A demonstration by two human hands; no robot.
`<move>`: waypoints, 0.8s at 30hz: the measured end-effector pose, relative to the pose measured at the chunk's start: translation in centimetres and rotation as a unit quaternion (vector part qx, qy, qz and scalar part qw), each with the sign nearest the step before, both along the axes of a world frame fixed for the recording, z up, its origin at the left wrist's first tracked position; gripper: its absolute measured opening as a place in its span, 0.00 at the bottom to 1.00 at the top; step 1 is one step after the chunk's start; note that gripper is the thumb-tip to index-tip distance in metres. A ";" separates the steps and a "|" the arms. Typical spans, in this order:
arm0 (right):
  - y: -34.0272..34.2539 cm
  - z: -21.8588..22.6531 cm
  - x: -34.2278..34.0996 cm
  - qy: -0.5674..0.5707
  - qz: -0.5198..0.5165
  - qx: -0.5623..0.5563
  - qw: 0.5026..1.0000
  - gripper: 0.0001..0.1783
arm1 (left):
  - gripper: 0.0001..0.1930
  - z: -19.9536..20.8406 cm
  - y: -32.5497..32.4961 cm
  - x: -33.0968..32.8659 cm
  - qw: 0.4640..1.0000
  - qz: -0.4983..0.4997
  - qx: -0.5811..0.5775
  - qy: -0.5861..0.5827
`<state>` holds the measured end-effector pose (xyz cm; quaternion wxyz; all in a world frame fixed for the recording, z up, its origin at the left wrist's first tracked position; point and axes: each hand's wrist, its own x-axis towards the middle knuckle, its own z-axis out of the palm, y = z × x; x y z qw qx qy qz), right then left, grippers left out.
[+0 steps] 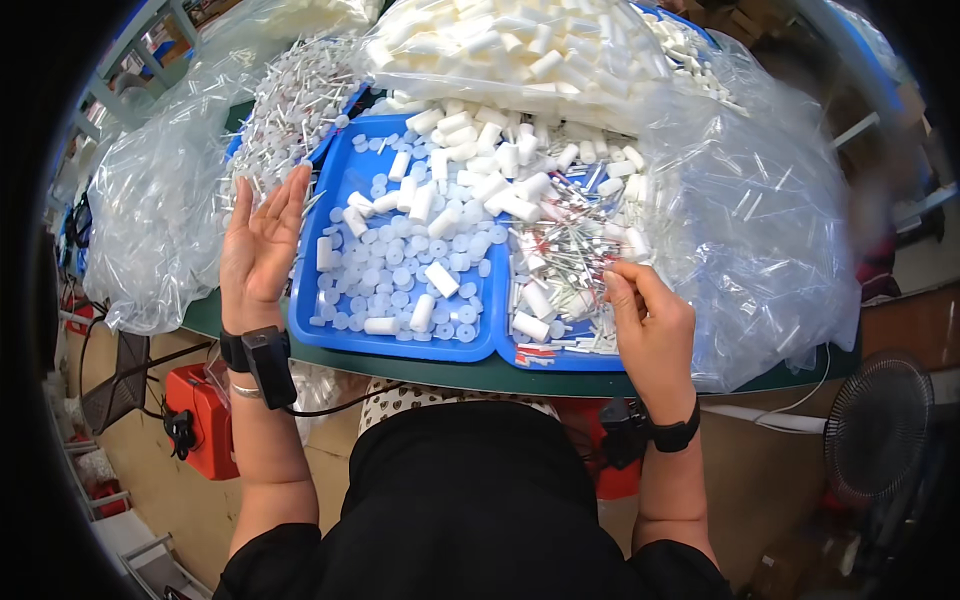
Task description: The person repeatedly picks up small white cylindrical pieces and translucent circular discs from a blue tray. They insert the cylindrical pieces into the discs by hand and place the assembled units into a pile on the right side of the tray. The process is continuous and repetitive throughout the clip.
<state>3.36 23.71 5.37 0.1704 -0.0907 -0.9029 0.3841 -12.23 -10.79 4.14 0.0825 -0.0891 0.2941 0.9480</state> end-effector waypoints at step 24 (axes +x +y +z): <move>0.0 -0.9 -1.2 -0.030 0.014 -0.091 0.995 0.06 | 0.09 -5.1 6.2 5.6 0.623 -0.016 -0.688 0.372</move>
